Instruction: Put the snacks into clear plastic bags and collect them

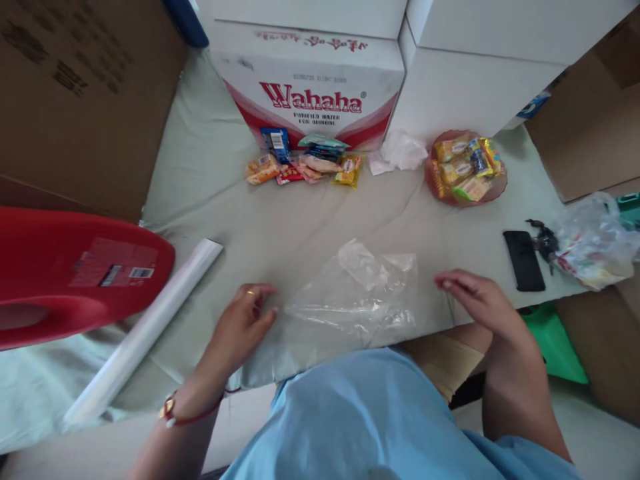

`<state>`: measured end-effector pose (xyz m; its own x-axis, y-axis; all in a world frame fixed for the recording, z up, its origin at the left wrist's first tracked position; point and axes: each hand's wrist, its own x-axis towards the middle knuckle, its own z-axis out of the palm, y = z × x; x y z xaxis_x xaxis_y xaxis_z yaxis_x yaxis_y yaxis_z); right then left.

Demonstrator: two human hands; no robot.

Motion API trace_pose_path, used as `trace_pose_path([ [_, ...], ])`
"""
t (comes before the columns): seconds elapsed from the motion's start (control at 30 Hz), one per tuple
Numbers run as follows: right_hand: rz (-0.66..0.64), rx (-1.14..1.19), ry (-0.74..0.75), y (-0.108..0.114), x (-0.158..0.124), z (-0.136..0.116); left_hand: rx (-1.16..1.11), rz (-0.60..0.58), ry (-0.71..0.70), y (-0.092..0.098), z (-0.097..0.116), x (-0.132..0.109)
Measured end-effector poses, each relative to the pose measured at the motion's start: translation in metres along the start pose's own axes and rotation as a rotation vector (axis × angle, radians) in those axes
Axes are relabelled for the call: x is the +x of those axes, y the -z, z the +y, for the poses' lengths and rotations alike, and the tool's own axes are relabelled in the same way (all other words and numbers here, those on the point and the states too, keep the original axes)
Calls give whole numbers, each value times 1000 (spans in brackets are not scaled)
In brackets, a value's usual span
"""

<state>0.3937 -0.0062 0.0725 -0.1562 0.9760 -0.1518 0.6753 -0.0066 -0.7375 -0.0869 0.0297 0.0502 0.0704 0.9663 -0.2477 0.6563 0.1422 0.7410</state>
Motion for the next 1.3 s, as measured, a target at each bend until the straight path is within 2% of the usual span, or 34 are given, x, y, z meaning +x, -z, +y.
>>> trace_pose_path([
  [0.07,203,-8,-5,4,17,-7,142,133,-37,12,17,6],
  [0.1,253,-35,42,0,29,-13,177,185,-51,13,30,11],
  [0.17,247,-134,173,-17,54,-25,206,230,-85,4,61,20],
  [0.27,199,-240,262,-56,85,-39,293,129,-172,-33,104,28],
  [0.37,179,-197,238,-84,97,-41,333,-43,-214,-78,121,31],
  [0.47,273,-68,187,-92,93,-34,240,-200,-189,-108,106,34],
  [0.53,356,30,129,-89,87,-29,81,-342,-179,-116,89,35],
  [0.6,416,135,48,-83,84,-23,-108,-415,-159,-116,75,35],
  [0.63,446,188,6,-81,83,-20,-192,-396,-138,-114,70,34],
  [0.7,529,269,-64,-76,84,-16,-304,-280,-82,-106,63,32],
  [0.8,675,278,-110,-71,86,-11,-366,-105,-31,-89,54,27],
  [0.87,718,270,-133,-67,86,-8,-362,-17,-19,-77,46,24],
  [0.9,700,284,-140,-65,86,-6,-350,26,-12,-72,42,23],
  [0.97,565,342,-123,-60,84,-2,-297,107,8,-64,31,20],
  [1.1,80,352,-26,-54,85,0,-124,201,30,-56,15,15],
  [1.13,5,316,-25,-55,89,-1,-86,216,28,-55,12,14],
  [1.17,-29,277,-32,-56,94,-3,-49,232,27,-55,10,12],
  [1.23,-12,222,-40,-61,108,-9,37,298,20,-56,6,9],
  [1.3,21,206,-13,-68,128,-16,144,424,-25,-60,2,7],
])
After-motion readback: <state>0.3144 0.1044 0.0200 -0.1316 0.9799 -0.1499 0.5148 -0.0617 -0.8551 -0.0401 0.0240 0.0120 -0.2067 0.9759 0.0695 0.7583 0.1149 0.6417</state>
